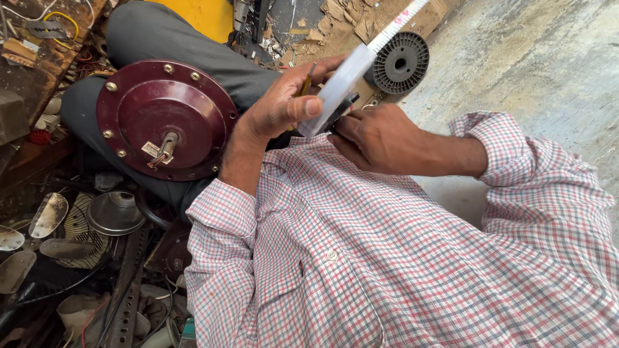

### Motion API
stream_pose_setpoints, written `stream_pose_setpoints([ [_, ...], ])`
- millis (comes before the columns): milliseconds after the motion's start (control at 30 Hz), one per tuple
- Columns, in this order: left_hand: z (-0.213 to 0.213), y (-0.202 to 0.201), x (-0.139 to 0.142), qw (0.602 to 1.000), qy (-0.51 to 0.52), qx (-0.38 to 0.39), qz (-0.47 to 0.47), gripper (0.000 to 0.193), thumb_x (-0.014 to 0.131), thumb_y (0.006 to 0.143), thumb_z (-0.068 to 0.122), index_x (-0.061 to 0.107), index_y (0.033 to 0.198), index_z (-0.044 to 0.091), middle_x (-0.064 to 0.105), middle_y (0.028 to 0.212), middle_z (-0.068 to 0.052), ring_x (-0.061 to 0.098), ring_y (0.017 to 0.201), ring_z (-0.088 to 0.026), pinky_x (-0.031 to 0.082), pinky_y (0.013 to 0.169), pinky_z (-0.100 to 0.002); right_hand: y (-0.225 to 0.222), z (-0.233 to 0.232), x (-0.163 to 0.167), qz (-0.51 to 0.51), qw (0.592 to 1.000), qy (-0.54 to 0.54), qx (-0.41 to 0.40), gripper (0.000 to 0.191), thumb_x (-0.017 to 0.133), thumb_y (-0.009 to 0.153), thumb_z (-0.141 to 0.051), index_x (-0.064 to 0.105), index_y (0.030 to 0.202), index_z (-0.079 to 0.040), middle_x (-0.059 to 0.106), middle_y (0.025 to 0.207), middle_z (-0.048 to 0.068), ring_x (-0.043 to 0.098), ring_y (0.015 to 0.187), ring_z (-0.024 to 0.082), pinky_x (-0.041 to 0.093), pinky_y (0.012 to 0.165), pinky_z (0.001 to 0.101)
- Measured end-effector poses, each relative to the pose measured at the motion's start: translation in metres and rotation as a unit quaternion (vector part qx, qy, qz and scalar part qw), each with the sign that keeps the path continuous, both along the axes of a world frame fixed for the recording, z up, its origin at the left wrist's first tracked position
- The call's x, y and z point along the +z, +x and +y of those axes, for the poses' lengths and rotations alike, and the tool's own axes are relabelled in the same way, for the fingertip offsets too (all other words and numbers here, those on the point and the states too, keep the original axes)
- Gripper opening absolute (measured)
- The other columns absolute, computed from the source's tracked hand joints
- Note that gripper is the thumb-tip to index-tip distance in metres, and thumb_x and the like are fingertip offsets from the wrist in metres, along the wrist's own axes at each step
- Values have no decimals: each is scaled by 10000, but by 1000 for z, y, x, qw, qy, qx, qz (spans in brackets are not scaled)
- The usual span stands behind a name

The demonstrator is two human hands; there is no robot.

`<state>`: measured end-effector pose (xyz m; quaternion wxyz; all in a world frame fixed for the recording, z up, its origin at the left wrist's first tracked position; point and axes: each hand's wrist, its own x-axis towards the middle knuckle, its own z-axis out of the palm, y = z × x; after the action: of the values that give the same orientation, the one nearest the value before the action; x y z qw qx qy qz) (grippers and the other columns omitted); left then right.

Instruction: The person sits on the floor and uses a screwdriver to scrape and clean the surface of a white plastic fan component. They repeatedly rotate the part and work along its edges and sides.

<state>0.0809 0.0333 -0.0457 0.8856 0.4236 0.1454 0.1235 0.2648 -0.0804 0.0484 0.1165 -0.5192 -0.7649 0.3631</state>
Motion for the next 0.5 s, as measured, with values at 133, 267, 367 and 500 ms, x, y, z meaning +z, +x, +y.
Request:
stream_pose_setpoints([
  [133, -1, 0, 2, 999, 38, 3, -5, 1224, 742, 762, 810, 430, 1581, -45, 649, 1333, -230, 687, 1191, -305, 598, 1016, -406, -6, -3, 14, -26, 994, 102, 28, 225, 689, 973, -233, 648, 897, -25, 639, 742, 110, 605, 584, 273, 488, 541, 431],
  [267, -3, 3, -2, 998, 46, 4, 36, 1230, 685, 725, 852, 466, 1545, -38, 676, 1192, -193, 694, 1105, -277, 613, 871, -374, -3, 1, 16, -71, 964, 250, 50, 258, 715, 967, -279, 660, 970, -27, 659, 818, 105, 517, 553, 177, 412, 495, 347],
  [367, -3, 3, -9, 996, 63, 4, 64, 1247, 649, 689, 887, 484, 1519, -30, 685, 1128, -174, 698, 1056, -258, 624, 822, -364, 6, 13, 17, -101, 937, 333, 42, 206, 752, 1020, -217, 659, 1018, -33, 646, 877, 94, 512, 623, 137, 381, 506, 317],
  [500, -4, -9, -12, 1000, 9, 5, 0, 1204, 686, 752, 855, 509, 1501, -72, 612, 1142, -193, 632, 979, -281, 592, 868, -421, 32, 24, 35, -200, 933, 296, -55, 122, 718, 1024, -140, 680, 1085, -41, 629, 930, 105, 570, 714, 228, 417, 571, 376],
])
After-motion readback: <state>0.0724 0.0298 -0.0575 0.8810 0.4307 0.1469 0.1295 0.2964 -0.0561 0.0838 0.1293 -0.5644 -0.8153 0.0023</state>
